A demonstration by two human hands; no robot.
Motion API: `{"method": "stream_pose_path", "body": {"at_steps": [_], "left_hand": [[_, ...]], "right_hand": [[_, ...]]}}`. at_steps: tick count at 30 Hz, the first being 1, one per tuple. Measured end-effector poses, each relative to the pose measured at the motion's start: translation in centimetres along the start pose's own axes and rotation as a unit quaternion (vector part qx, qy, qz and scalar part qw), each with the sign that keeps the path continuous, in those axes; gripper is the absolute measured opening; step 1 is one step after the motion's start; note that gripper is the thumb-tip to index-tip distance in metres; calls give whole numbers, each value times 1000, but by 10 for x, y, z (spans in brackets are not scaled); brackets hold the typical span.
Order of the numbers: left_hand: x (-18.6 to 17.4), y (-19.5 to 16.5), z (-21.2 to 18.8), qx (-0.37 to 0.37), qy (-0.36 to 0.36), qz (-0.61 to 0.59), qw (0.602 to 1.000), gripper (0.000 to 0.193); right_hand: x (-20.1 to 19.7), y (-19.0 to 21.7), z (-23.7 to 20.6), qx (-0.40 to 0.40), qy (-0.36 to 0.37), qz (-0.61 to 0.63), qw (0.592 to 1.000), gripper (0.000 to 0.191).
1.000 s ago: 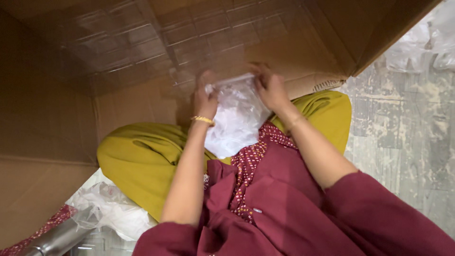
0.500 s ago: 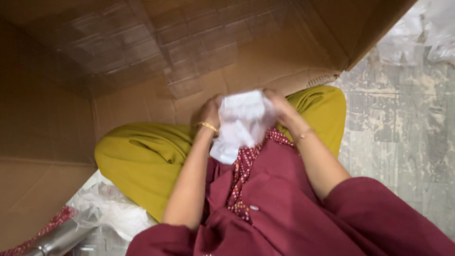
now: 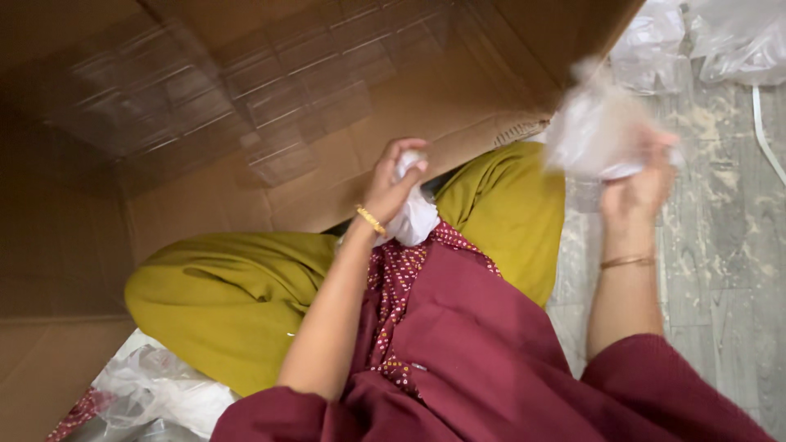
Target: The person sits on the floor with a large cardboard carton in front of them. They take clear plastic containers, place each into a small plastic bag, twist the bag closed, and set the bagged container into the carton, repeating this for many containers.
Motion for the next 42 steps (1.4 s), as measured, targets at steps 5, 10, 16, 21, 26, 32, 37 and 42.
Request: {"method": "stream_pose_path", "body": {"at_steps": [5, 10, 16, 21, 26, 32, 37, 42], "left_hand": [[-10, 25, -9, -150, -43, -146, 977, 29], [-14, 23, -10, -142, -33, -205, 968, 29], [-21, 16, -11, -133, -50, -313, 939, 37], [-25, 12, -11, -136, -55, -351, 925, 39], [-36, 0, -17, -120, -75, -345, 928, 39], [-48, -14, -29, -87, -88, -186, 975, 30], [-50, -16, -28, -91, -125, -190, 969, 26], [-56, -19, -30, -97, -107, -241, 960, 25]], "right_hand": [[-84, 6, 83, -24, -173, 38, 984, 54], [-39, 26, 166, -1, -78, 80, 994, 46], [62, 24, 106, -169, -24, -100, 980, 7], [190, -18, -81, -115, 120, -192, 967, 13], [286, -53, -166, -9, 296, -357, 886, 29], [289, -54, -161, -30, 233, -417, 878, 13], [308, -29, -176, -153, 266, -488, 817, 21], [314, -32, -169, -73, 239, -538, 805, 22]]}}
Point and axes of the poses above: each hand's wrist, its own z-axis towards the middle knuckle, its own x-axis out of the palm, y = z × x, the point moved 8 cm from there along z, towards the middle knuckle, and after that the axes turned 4 degrees about -z, right-handed, at the moved point
